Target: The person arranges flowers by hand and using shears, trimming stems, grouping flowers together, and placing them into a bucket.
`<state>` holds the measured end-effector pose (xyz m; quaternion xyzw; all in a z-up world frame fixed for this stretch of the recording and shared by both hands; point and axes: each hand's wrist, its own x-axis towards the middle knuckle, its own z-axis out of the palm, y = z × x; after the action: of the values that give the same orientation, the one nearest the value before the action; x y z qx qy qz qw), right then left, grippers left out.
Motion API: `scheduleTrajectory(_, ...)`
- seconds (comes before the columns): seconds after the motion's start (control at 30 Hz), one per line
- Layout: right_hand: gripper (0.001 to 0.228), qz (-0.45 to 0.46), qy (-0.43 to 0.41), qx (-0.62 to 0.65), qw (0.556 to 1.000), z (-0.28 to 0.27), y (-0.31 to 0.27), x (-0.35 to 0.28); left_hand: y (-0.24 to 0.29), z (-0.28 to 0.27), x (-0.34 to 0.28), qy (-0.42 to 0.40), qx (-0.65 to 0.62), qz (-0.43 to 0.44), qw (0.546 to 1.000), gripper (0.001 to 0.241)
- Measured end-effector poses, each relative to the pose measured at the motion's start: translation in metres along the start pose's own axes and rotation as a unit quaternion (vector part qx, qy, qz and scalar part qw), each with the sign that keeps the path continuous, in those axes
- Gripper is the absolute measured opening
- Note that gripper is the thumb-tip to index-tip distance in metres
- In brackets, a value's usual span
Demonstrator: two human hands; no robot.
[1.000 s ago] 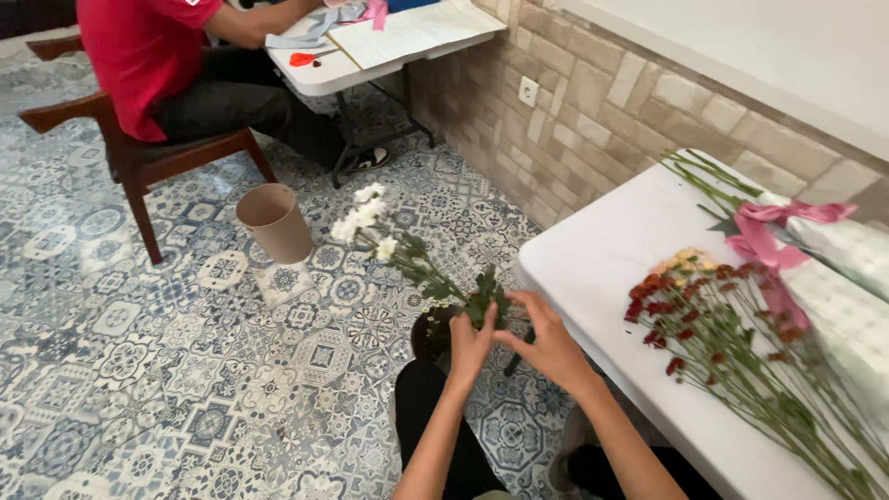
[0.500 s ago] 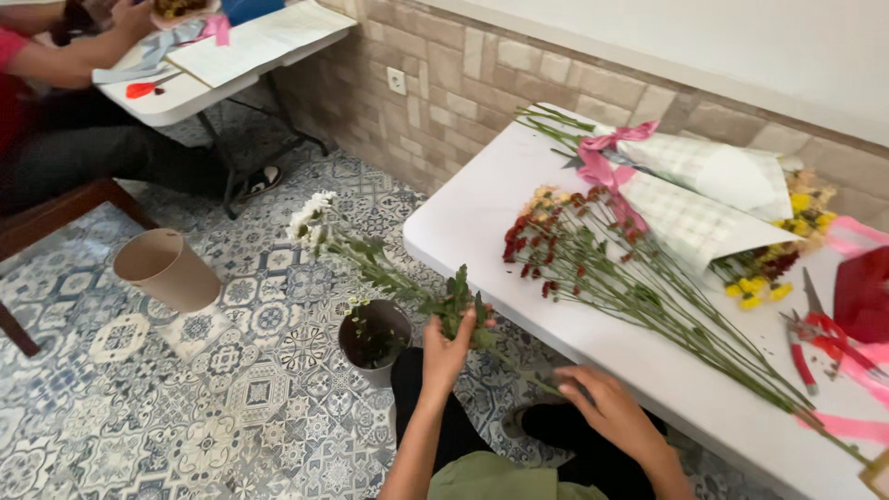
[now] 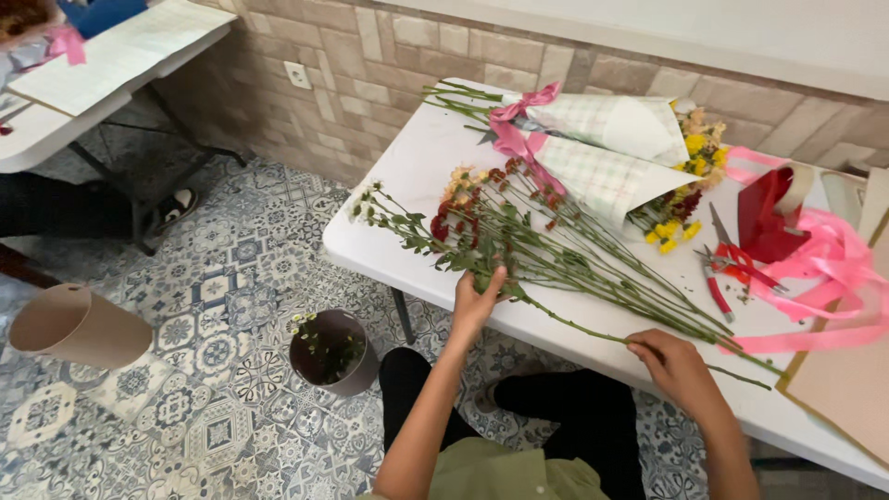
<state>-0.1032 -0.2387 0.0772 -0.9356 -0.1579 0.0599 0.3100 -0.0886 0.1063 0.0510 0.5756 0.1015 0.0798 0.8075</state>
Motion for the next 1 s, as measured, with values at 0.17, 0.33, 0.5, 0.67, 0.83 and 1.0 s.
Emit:
scheduleTrajectory(0.17,0.018,-0.074,0.116,-0.001,0.991,0.007,0.024,0.013,-0.013,0.006,0.026,-0.035,0.179,-0.058,0.982,0.06)
scheduleTrajectory(0.33,0.012,-0.101,0.168,0.01,0.981,0.014,0.043,0.024,0.029,0.019,-0.007,-0.011,0.379,0.05,0.924,0.072)
scheduleTrajectory(0.5,0.01,-0.121,0.178,0.03,0.976,0.014,0.04,0.03,-0.009,0.088,-0.035,-0.075,0.439,0.29,0.847,0.034)
scheduleTrajectory(0.67,0.012,-0.121,0.169,0.054,0.977,0.012,0.04,0.034,-0.092,0.136,0.002,-0.177,0.497,0.481,0.701,0.019)
scheduleTrajectory(0.83,0.018,-0.113,0.183,0.08,0.973,-0.032,0.054,0.039,-0.111,0.143,0.022,-0.192,0.492,0.502,0.685,0.012)
scheduleTrajectory(1.0,0.082,0.058,0.161,-0.142,0.975,-0.092,0.099,0.073,-0.102,0.144,0.022,-0.18,0.512,0.507,0.67,0.015)
